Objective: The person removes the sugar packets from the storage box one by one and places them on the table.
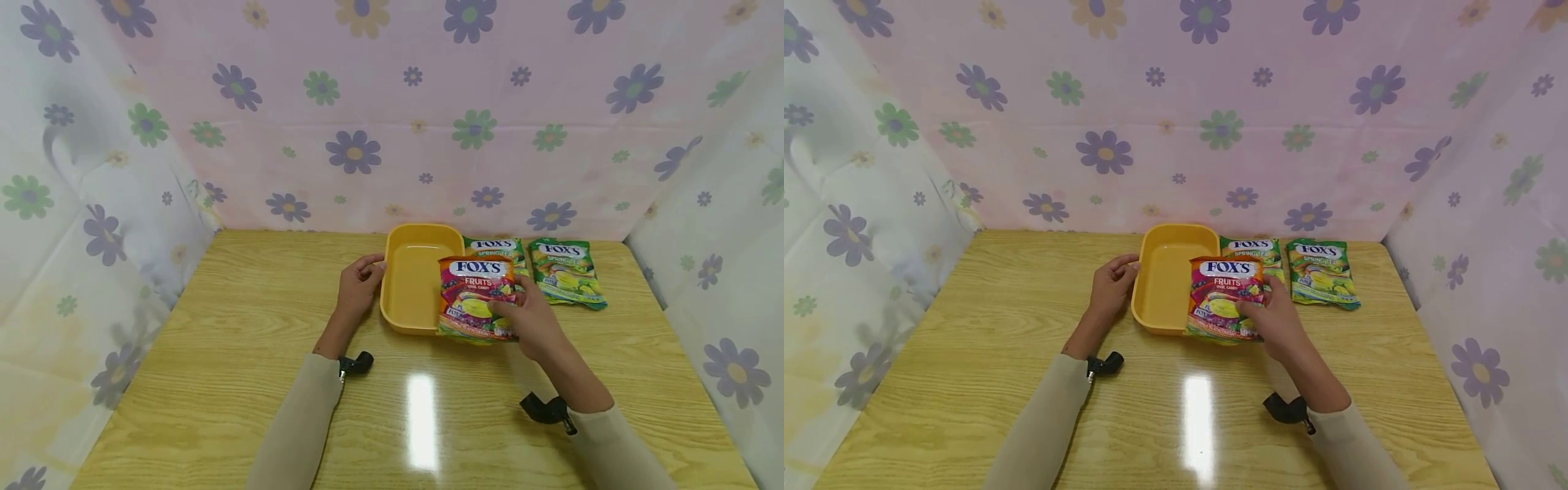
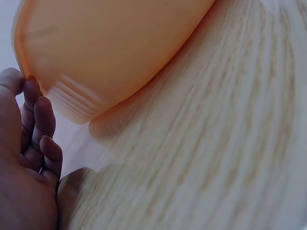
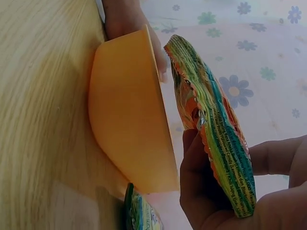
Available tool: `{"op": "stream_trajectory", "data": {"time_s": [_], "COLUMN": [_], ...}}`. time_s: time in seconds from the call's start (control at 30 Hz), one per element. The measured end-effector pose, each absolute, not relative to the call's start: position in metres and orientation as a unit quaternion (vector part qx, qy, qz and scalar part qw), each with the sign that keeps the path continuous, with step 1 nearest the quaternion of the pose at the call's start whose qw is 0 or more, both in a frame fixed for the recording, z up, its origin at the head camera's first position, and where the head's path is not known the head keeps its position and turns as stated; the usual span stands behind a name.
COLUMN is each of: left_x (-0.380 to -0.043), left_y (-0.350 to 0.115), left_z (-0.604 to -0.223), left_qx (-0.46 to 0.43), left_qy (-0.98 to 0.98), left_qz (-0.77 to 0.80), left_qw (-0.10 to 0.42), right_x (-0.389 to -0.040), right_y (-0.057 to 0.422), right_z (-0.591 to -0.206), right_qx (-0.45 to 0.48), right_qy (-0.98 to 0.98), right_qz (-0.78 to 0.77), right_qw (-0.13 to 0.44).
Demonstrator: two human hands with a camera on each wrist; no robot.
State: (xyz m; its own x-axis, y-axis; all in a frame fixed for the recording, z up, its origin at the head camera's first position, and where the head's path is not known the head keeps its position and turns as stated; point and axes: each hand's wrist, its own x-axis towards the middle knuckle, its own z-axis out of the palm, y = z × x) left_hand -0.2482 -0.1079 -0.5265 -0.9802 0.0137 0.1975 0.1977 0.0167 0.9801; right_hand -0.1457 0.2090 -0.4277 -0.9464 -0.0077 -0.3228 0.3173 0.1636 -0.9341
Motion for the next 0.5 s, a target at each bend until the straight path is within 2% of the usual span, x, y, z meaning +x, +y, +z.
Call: {"op": "stream_trajectory", "data": {"time_s": [0.5], "left_x": [-0.247], "left_y": [-0.110], "left_z": [-0.526], "left_qx": [-0.074], "left_qy": [-0.721], "left_qz": [-0.685], "left_qw": [0.066], "right_x": [-0.127], "right_y": [0.232], "right_z": [-0.437], "right_qx": [0.064], "right_qy": [0.736], "right_qz": [-0.659], "right_qw": [0.143]}}
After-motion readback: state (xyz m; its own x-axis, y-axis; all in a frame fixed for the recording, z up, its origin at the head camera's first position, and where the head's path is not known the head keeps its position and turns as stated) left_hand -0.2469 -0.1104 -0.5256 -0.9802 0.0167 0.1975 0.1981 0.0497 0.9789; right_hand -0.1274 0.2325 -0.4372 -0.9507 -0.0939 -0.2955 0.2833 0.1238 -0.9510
